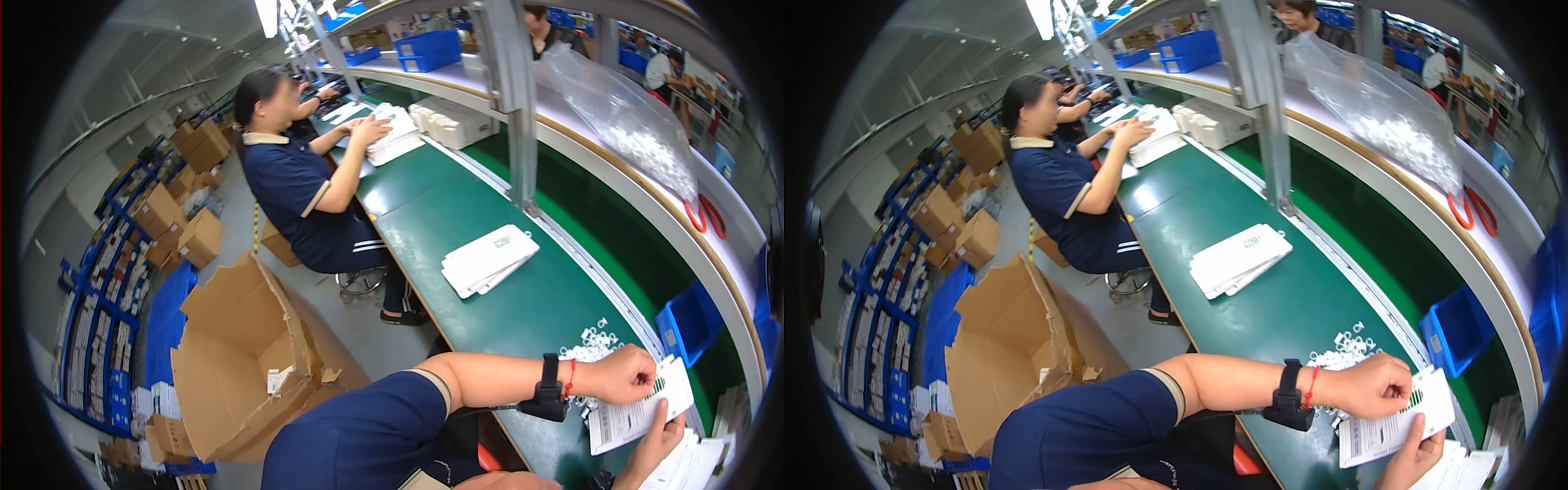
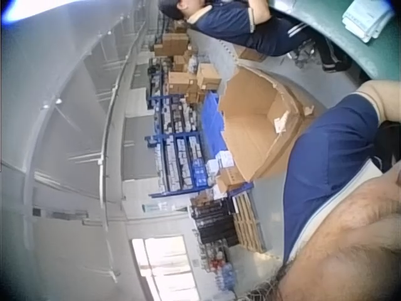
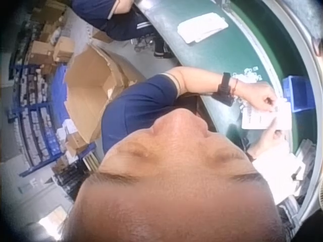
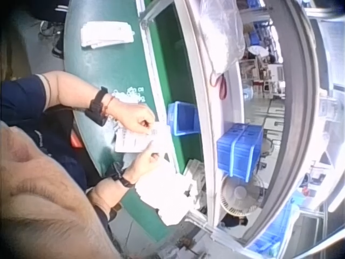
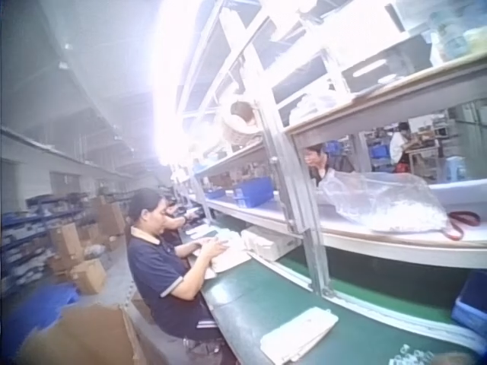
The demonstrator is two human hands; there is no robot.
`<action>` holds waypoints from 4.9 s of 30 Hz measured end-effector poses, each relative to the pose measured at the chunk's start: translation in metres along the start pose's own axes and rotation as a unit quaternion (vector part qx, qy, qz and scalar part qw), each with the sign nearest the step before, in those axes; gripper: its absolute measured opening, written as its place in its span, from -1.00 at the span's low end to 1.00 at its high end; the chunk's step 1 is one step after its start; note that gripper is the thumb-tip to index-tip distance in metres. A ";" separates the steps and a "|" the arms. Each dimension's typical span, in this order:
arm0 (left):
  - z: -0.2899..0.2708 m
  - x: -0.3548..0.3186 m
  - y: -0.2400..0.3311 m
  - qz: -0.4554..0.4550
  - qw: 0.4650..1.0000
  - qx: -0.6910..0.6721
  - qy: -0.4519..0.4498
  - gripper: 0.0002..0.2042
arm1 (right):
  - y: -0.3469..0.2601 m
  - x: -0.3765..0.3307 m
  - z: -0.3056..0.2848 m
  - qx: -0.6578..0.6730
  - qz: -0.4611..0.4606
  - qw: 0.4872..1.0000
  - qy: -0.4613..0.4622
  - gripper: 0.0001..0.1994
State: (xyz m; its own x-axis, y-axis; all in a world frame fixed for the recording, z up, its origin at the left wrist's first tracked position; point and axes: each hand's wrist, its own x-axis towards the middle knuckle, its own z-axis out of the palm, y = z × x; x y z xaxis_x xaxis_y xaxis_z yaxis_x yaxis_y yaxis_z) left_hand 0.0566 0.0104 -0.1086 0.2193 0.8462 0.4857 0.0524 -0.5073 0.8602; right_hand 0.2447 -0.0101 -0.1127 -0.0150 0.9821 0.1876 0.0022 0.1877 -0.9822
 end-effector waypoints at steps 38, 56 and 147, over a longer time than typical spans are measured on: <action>-0.019 -0.005 0.011 0.051 0.971 0.198 0.122 -0.95 | -0.025 -0.010 0.054 -0.155 -0.096 0.978 -0.097 -0.81; -0.006 -0.004 0.017 -0.149 0.987 -0.043 0.047 -0.92 | -0.051 -0.025 0.046 -0.219 0.022 0.972 -0.088 -0.70; -0.031 0.002 0.029 -0.131 0.852 -0.491 -0.125 -0.01 | -0.019 -0.019 0.049 0.215 0.130 0.952 -0.177 -0.68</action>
State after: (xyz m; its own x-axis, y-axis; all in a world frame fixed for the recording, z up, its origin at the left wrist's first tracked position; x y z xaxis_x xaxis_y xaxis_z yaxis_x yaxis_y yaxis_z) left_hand 0.0285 0.0028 -0.0781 0.5333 0.7855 0.3138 -0.6813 0.1789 0.7098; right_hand 0.1958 -0.0329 -0.0982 -0.4052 0.9142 -0.0014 -0.3564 -0.1593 -0.9207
